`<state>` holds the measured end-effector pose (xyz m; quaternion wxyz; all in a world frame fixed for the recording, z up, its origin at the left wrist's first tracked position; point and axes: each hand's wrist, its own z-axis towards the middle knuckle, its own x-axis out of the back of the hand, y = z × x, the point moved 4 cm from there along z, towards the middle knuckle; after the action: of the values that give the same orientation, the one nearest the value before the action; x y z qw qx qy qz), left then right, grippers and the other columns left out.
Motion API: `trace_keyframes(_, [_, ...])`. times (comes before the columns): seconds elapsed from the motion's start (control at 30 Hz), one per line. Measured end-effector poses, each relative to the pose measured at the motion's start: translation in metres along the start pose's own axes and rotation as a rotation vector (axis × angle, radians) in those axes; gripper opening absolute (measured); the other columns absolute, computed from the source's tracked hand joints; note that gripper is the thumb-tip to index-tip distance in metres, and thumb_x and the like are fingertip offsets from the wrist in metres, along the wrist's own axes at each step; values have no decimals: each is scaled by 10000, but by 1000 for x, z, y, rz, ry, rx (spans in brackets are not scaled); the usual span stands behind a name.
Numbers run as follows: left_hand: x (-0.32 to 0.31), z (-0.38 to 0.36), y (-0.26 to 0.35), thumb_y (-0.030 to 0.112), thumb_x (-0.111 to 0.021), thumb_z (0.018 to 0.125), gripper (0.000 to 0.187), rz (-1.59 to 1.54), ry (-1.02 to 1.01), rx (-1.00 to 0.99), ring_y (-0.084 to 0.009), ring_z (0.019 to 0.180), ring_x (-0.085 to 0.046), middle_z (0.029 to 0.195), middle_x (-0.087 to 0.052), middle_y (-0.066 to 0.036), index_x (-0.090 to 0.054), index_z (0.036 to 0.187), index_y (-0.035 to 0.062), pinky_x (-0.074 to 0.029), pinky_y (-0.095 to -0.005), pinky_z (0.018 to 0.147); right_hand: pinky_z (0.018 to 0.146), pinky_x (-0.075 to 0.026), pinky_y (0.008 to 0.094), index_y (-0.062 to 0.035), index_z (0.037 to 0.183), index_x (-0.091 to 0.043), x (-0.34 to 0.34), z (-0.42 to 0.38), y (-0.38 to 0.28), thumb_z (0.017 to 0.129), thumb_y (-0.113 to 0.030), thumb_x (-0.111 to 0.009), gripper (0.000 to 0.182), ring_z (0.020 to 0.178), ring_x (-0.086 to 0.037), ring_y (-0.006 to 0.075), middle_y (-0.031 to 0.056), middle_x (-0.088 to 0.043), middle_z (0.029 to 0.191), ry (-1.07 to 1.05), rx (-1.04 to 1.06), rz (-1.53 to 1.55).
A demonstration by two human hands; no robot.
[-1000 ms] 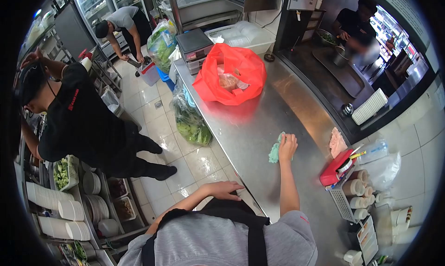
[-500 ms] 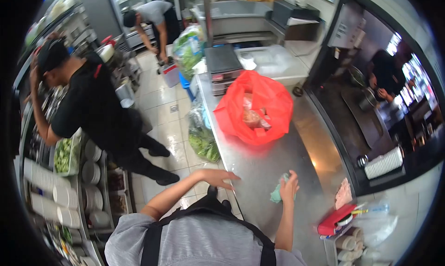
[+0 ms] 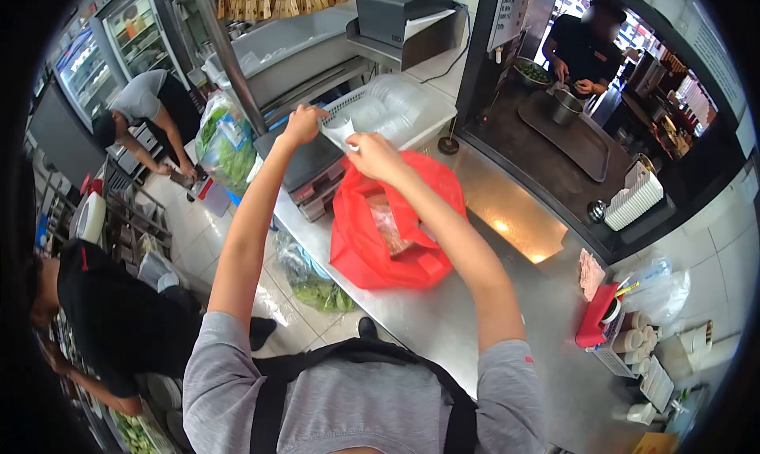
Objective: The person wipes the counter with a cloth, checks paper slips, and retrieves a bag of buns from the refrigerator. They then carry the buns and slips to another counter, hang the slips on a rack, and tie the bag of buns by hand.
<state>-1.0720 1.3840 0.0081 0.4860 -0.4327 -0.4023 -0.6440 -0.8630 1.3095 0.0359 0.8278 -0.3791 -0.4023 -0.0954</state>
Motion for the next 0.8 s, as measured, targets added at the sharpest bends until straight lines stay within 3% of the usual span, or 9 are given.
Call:
trace_keyframes(0.13, [-55, 54, -37, 32, -523, 772, 454, 66, -473, 194, -378, 1305, -310, 1361, -449, -80, -619, 1130, 293, -147, -642, 1042, 876, -455, 454, -33, 976, -645, -60, 52, 36, 758, -188, -606, 270, 973, -604, 360, 227, -642, 961, -146, -234, -313])
trace_keyframes(0.23, [-73, 63, -46, 4, -487, 749, 483, -9, -577, 209, -354, 1256, -399, 1321, -500, -46, -645, 1078, 320, -124, -662, 1030, 865, -458, 448, -55, 939, -663, -76, 62, 55, 728, -217, -640, 267, 960, -616, 339, 198, -653, 962, -223, -365, -235])
trace_keyframes(0.37, [-77, 72, -65, 65, -587, 775, 256, -251, -513, 242, -362, 1168, -498, 1140, -614, -117, -717, 941, 210, -142, -666, 1020, 770, -498, 407, -69, 922, -669, -88, 69, 83, 689, -194, -675, 264, 851, -651, 295, 149, -671, 943, -184, -379, -48])
trace_keyframes(0.53, [-32, 67, -73, 142, -714, 646, 200, -250, -82, 201, -226, 885, -644, 878, -700, -40, -741, 837, 191, -417, -469, 824, 614, -510, 365, -63, 901, -653, -56, 88, 130, 729, -129, -639, 184, 677, -661, 201, 69, -675, 837, -76, -431, 501])
trace_keyframes(0.57, [-15, 61, -69, 185, -731, 656, 137, -282, -17, 197, -219, 798, -640, 790, -689, -58, -733, 791, 164, -438, -372, 749, 616, -508, 351, -68, 902, -646, -36, 86, 121, 750, -122, -626, 163, 672, -656, 179, 47, -667, 813, -36, -469, 738])
trace_keyframes(0.63, [14, 52, -59, 211, -729, 690, 128, -379, 88, 150, -190, 759, -621, 729, -659, -55, -695, 705, 88, -438, -301, 687, 627, -510, 322, -73, 913, -638, 8, 75, 96, 773, -112, -606, 148, 667, -652, 168, 42, -658, 813, 35, -580, 740])
trace_keyframes(0.7, [13, 57, -62, 243, -723, 707, 201, -727, -26, 3, -145, 750, -613, 654, -629, -61, -668, 669, 54, -454, -298, 644, 661, -508, 300, -84, 928, -629, 41, 66, 80, 797, -105, -593, 137, 678, -647, 151, 30, -648, 826, 88, -635, 762])
trace_keyframes(0.73, [30, 39, -41, 231, -708, 744, 225, -1060, -144, 171, -94, 714, -585, 703, -620, -33, -650, 736, 14, -456, -258, 632, 689, -506, 294, -94, 937, -625, 53, 61, 76, 808, -103, -591, 134, 691, -645, 140, 21, -642, 840, 104, -635, 783])
trace_keyframes(0.8, [40, 25, -15, 154, -649, 798, 183, -1458, -301, 178, -96, 734, -611, 856, -631, -18, -614, 932, 35, -519, -253, 663, 725, -504, 292, -100, 955, -619, 73, 52, 64, 831, -111, -579, 131, 700, -643, 121, 13, -645, 849, 127, -614, 814])
